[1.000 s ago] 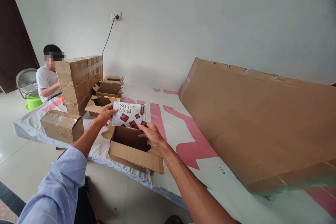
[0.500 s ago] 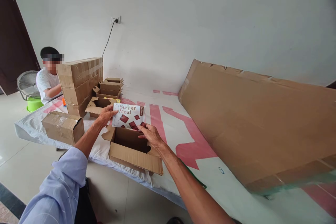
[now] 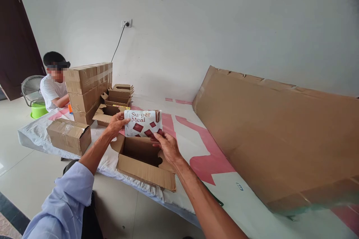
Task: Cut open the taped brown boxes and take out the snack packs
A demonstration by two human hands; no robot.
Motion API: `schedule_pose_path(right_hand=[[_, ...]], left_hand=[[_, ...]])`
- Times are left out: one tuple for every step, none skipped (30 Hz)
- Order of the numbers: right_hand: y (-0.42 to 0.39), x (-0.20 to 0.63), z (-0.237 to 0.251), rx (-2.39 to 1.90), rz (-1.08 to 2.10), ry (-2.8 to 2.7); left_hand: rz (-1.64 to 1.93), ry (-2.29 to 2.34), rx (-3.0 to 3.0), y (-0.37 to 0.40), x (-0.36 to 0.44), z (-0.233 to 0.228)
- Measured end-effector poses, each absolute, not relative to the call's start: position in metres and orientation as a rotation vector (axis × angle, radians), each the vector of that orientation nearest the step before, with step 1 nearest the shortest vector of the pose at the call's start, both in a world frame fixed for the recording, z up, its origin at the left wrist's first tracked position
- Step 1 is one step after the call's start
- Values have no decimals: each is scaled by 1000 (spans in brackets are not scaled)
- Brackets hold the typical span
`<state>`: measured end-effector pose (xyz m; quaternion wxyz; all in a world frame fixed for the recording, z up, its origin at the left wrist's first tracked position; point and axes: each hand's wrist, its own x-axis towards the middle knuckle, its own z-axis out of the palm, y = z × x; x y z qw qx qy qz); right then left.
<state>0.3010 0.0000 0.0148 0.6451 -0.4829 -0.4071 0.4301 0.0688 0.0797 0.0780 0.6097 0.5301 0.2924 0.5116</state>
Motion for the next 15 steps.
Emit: schedule_pose_path(right_hand=[[-3, 301, 18, -1072, 969, -904], [-6, 301, 21, -1036, 963, -878], [-9, 302, 25, -997, 964, -854], [-14, 304, 30, -963, 972, -842], [-19, 307, 35, -943, 986, -847], [-24, 312, 40, -943, 1001, -873], [-30, 317, 47, -962, 1013, -921], [-36, 323, 54, -996, 1018, -981], [-43, 329, 61, -1037, 1012, -1045], [-48, 335, 67, -1085, 1003, -1113], [-54, 341, 74, -1149, 990, -1180], [-58, 345, 79, -1220, 962, -1234], [-62, 350, 83, -1289, 937, -1284], [-65, 354, 85, -1349, 915, -1324], [-67, 358, 86, -1394, 897, -1351]], left_hand=[[1197, 649, 1206, 76, 71, 78], [1211, 621, 1185, 71, 73, 79], [1223, 596, 1165, 67, 74, 79], [1231, 574, 1149, 63, 76, 80], [1234, 555, 1140, 59, 77, 81], [1228, 541, 1143, 55, 78, 81], [1213, 530, 1156, 52, 79, 82], [1192, 518, 1177, 49, 80, 83], [1168, 503, 1204, 46, 82, 84], [1148, 482, 1232, 43, 84, 84], [1130, 457, 1261, 41, 86, 85], [1119, 429, 1289, 40, 90, 85], [1110, 402, 1317, 39, 93, 85], [1099, 379, 1347, 38, 96, 84], [1081, 363, 1381, 37, 99, 84]])
